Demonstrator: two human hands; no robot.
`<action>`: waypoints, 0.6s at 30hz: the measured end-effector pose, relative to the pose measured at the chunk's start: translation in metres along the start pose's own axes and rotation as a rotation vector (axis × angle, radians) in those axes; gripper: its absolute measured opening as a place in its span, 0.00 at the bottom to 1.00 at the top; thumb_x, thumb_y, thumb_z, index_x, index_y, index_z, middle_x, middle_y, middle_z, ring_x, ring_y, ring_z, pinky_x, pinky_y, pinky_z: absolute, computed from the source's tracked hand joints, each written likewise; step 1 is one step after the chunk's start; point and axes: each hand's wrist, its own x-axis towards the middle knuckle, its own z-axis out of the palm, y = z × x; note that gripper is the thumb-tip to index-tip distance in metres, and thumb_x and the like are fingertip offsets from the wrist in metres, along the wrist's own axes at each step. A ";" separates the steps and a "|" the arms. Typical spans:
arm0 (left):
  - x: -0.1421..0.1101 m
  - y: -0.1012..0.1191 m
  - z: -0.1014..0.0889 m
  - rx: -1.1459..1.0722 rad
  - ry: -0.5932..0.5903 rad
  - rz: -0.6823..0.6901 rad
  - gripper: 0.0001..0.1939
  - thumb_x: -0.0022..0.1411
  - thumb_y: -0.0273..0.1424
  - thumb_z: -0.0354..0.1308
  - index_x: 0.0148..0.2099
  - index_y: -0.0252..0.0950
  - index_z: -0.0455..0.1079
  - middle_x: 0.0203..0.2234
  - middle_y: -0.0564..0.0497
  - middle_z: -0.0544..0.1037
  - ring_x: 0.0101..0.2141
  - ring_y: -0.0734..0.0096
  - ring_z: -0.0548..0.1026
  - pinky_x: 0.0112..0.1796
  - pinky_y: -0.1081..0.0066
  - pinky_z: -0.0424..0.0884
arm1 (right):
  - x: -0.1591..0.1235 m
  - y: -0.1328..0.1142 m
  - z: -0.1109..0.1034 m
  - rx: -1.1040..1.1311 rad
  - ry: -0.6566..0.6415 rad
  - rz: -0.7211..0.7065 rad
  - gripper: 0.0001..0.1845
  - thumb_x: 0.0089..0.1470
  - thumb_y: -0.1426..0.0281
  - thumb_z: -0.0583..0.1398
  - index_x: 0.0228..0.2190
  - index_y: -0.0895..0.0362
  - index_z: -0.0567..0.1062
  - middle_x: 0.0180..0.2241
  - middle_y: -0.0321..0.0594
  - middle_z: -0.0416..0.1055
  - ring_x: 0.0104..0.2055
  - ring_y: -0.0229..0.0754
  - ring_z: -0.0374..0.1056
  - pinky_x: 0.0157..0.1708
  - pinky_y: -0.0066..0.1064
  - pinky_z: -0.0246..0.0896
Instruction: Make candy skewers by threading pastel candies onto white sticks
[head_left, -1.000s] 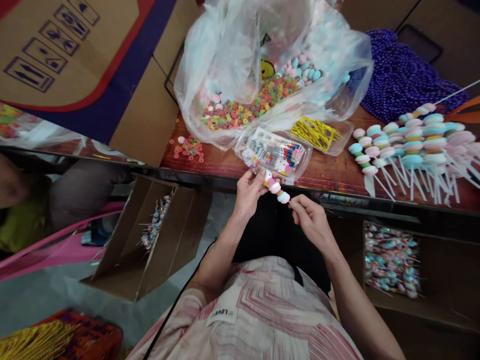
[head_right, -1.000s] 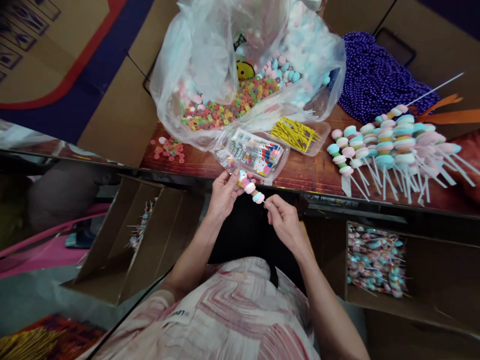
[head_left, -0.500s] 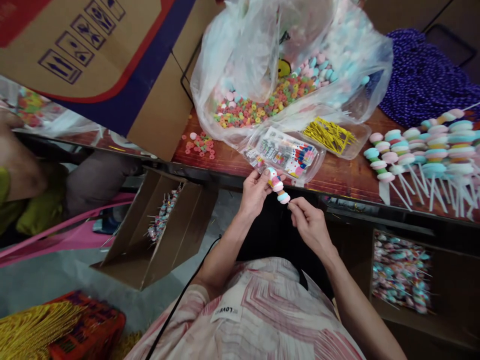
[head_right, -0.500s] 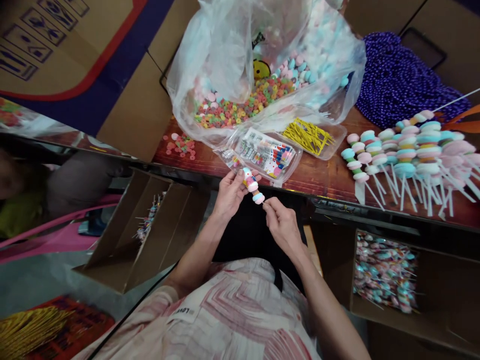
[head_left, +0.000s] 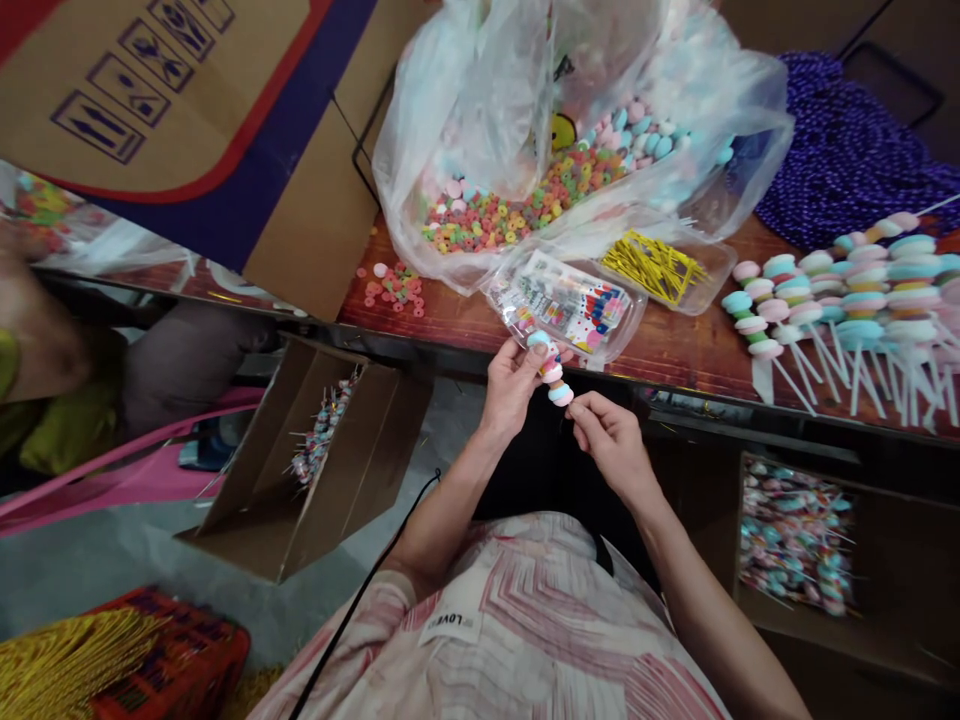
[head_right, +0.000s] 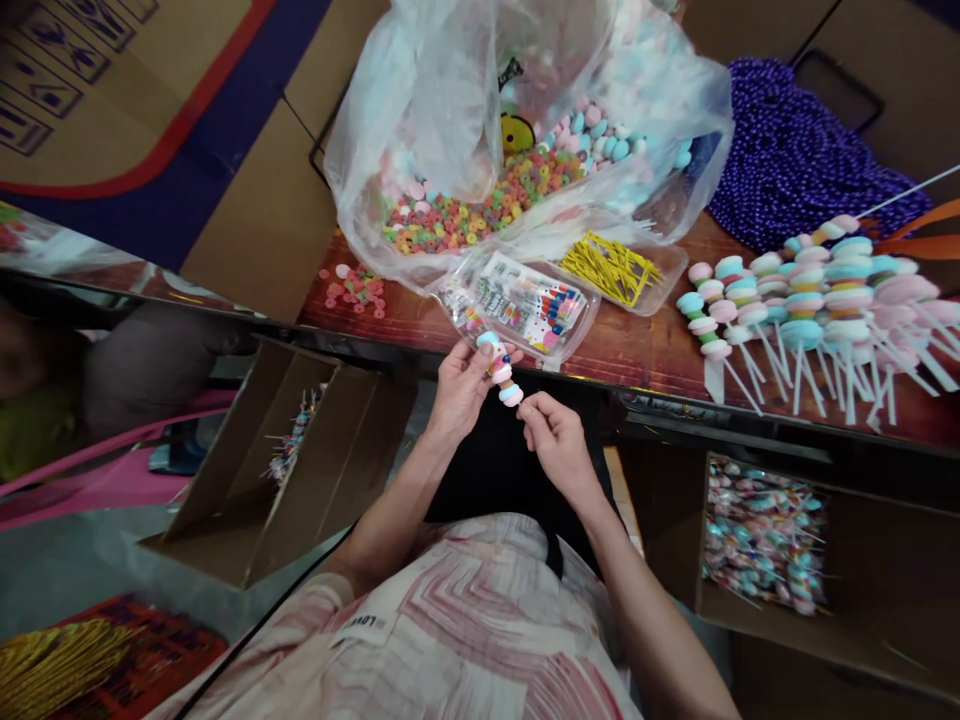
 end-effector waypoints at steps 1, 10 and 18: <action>-0.001 0.000 0.000 0.002 0.002 0.001 0.21 0.49 0.42 0.73 0.40 0.36 0.73 0.33 0.48 0.83 0.39 0.62 0.82 0.38 0.70 0.74 | -0.001 0.001 0.001 -0.052 0.022 -0.033 0.14 0.62 0.61 0.57 0.28 0.56 0.71 0.16 0.28 0.58 0.18 0.32 0.52 0.21 0.27 0.46; -0.003 -0.003 0.001 -0.142 -0.012 -0.028 0.16 0.54 0.40 0.71 0.39 0.36 0.73 0.37 0.47 0.83 0.47 0.58 0.80 0.40 0.69 0.73 | -0.009 0.005 0.009 -0.166 0.142 -0.099 0.11 0.63 0.63 0.56 0.31 0.55 0.72 0.18 0.28 0.57 0.20 0.32 0.53 0.22 0.27 0.47; -0.005 -0.008 0.003 -0.225 0.017 -0.061 0.12 0.60 0.39 0.67 0.41 0.39 0.72 0.45 0.47 0.81 0.55 0.59 0.76 0.41 0.71 0.73 | -0.008 0.000 0.010 0.456 0.008 0.193 0.14 0.54 0.59 0.65 0.28 0.57 0.73 0.12 0.24 0.54 0.14 0.27 0.42 0.16 0.24 0.32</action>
